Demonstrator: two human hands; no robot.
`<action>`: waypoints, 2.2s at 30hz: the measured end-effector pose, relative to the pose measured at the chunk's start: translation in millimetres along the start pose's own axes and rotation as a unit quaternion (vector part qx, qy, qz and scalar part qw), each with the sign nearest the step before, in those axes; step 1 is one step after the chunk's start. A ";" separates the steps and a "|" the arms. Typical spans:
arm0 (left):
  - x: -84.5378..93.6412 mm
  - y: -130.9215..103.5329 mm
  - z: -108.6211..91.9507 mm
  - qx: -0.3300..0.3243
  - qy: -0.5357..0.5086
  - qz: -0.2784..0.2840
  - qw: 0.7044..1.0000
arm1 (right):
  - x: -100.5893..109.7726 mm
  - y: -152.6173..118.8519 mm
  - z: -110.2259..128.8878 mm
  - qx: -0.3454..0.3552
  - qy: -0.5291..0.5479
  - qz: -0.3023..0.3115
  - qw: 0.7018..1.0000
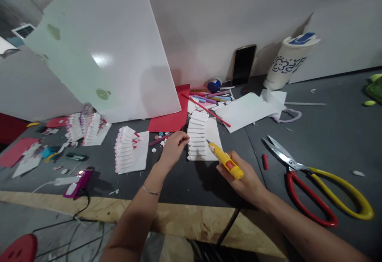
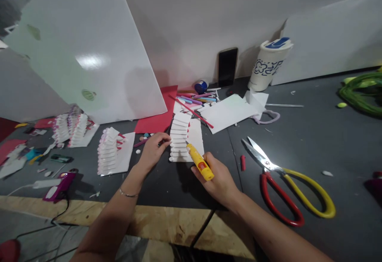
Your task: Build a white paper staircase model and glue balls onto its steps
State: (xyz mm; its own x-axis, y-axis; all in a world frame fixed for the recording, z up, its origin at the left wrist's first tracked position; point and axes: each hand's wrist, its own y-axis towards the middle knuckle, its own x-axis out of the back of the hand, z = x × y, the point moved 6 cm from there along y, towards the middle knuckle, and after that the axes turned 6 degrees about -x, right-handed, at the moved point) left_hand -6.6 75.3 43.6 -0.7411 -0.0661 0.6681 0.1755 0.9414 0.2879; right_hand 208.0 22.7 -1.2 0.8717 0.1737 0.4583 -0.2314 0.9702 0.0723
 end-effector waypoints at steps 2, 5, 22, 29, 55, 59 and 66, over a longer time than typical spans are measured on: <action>-0.5 -0.1 -0.6 -0.007 0.005 0.005 1.000 | 0.3 0.0 0.2 -0.002 0.002 0.001 1.000; -1.5 0.0 -0.3 -0.018 0.013 0.012 1.000 | 0.8 -0.2 0.4 0.000 0.005 -0.002 1.000; -1.6 -7.5 4.7 -0.093 0.125 0.012 0.988 | 0.3 -1.0 -0.7 -0.010 0.010 0.006 1.000; -4.9 -6.9 4.3 -0.108 0.146 0.008 0.983 | -0.8 -0.6 -2.7 -0.016 0.012 0.010 1.000; -6.3 -12.0 3.5 -0.141 0.177 -0.027 0.974 | 0.6 -1.7 -2.1 -0.006 0.023 0.001 1.000; -8.0 -9.6 3.2 -0.120 0.161 -0.030 0.979 | 0.5 -2.1 -1.9 -0.003 0.023 0.003 1.000; -12.3 -7.5 6.8 -0.103 0.152 -0.022 0.983 | 0.1 -2.7 -2.3 -0.006 0.028 -0.001 1.000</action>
State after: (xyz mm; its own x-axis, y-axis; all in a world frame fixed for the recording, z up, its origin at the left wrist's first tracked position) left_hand -3.2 71.3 28.6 -0.5288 -0.2300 0.8170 0.2992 0.8503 0.4330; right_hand 209.7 20.5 -3.4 0.8947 0.1812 0.4084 -0.2255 0.9722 0.0625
